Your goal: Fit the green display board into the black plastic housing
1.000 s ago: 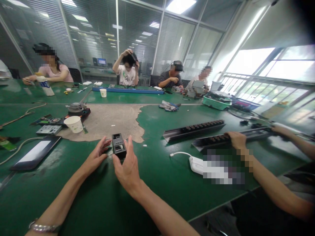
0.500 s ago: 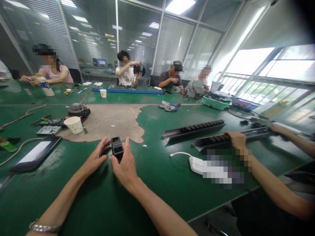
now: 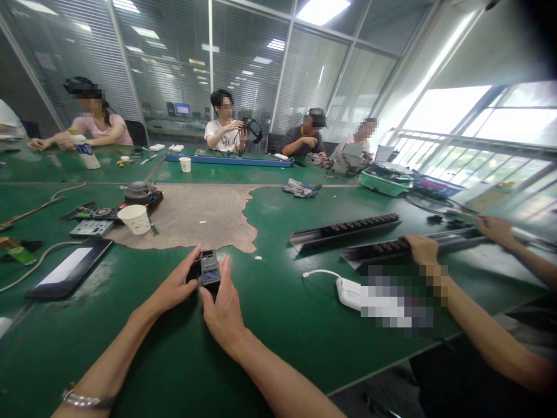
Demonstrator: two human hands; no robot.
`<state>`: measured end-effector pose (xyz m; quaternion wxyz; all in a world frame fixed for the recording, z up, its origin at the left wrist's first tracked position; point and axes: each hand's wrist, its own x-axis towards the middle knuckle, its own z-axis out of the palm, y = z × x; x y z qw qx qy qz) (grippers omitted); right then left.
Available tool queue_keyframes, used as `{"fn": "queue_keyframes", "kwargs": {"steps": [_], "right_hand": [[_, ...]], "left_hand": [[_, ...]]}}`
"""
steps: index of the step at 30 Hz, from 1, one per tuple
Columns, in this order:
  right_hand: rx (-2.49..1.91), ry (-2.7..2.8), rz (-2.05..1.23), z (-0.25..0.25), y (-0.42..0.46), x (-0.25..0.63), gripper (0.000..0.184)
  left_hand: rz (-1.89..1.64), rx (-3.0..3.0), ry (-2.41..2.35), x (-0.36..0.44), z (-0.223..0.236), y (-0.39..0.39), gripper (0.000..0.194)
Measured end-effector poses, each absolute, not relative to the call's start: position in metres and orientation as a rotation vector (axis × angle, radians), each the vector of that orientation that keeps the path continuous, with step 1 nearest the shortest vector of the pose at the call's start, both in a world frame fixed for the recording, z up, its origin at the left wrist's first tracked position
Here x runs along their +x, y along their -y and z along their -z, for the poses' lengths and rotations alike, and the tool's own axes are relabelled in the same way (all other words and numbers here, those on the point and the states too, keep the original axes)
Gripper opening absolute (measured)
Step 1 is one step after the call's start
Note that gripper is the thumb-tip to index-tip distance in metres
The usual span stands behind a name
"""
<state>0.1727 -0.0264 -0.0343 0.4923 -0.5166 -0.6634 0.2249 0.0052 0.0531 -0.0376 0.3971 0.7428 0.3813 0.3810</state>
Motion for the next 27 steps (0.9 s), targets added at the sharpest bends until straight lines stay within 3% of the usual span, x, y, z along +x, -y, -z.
{"fn": "queue_keyframes", "kwargs": {"steps": [5, 19, 27], "right_hand": [[-1.243, 1.564, -0.555, 0.033, 0.024, 0.171, 0.098], [-1.108, 1.407, -0.510, -0.024, 0.022, 0.201, 0.085], [-1.270, 1.405, -0.521, 0.018, 0.016, 0.242, 0.085]], "left_hand": [[-0.959, 1.871, -0.946, 0.006, 0.040, -0.054, 0.085], [-1.104, 1.626, -0.846, -0.003, 0.059, -0.069, 0.085], [-1.064, 1.669, -0.865, -0.003, 0.060, -0.068, 0.083]]}}
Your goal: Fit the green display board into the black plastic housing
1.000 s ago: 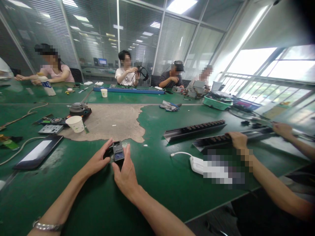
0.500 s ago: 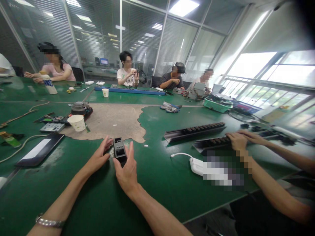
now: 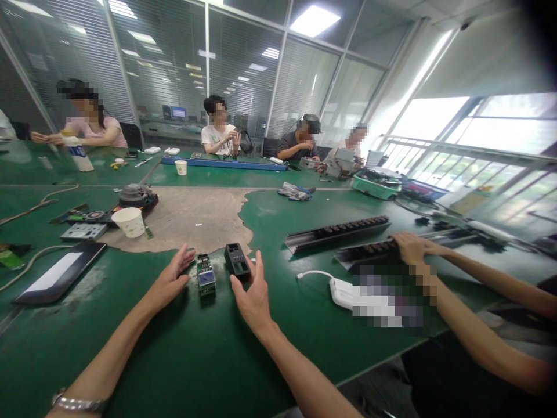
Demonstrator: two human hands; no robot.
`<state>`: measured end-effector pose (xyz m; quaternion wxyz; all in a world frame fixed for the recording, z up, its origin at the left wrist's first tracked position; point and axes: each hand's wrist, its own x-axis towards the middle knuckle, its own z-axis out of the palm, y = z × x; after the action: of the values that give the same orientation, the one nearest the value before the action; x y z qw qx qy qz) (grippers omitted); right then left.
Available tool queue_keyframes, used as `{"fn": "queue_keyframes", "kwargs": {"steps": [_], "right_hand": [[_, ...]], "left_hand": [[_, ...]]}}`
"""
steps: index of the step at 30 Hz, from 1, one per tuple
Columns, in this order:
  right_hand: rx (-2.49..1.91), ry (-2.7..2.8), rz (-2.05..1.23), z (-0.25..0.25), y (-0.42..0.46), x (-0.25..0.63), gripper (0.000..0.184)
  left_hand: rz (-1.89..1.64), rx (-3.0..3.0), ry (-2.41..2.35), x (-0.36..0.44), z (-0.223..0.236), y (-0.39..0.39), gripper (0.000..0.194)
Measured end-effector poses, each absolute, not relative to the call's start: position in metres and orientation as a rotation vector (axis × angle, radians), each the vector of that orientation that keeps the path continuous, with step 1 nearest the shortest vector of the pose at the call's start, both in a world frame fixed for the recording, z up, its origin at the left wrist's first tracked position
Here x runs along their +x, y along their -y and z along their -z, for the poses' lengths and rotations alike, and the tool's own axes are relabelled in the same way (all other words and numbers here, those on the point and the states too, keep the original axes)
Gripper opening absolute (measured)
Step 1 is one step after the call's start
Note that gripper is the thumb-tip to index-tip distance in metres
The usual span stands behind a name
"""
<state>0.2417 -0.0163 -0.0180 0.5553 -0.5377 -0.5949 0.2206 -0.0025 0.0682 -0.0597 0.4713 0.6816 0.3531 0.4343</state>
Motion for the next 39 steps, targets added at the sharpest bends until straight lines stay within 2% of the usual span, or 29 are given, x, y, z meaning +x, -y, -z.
{"fn": "queue_keyframes", "kwargs": {"steps": [4, 10, 13, 26, 39], "right_hand": [[-1.298, 1.471, -0.531, 0.033, 0.012, 0.243, 0.085], [-1.397, 1.467, -0.459, 0.041, 0.014, 0.242, 0.096], [-1.384, 1.457, -0.462, 0.042, 0.012, 0.241, 0.092], [-1.133, 1.356, -0.680, -0.007, 0.025, 0.212, 0.085], [-1.325, 1.403, -0.532, -0.011, 0.018, 0.166, 0.083]], "left_hand": [[-1.050, 1.699, -0.880, -0.002, 0.057, -0.067, 0.082], [-1.031, 1.726, -0.885, -0.002, 0.055, -0.066, 0.080], [-1.031, 1.730, -0.897, -0.001, 0.055, -0.066, 0.081], [-1.069, 1.699, -0.874, -0.002, 0.058, -0.068, 0.081], [-1.099, 1.678, -0.890, 0.001, 0.056, -0.067, 0.082]]}}
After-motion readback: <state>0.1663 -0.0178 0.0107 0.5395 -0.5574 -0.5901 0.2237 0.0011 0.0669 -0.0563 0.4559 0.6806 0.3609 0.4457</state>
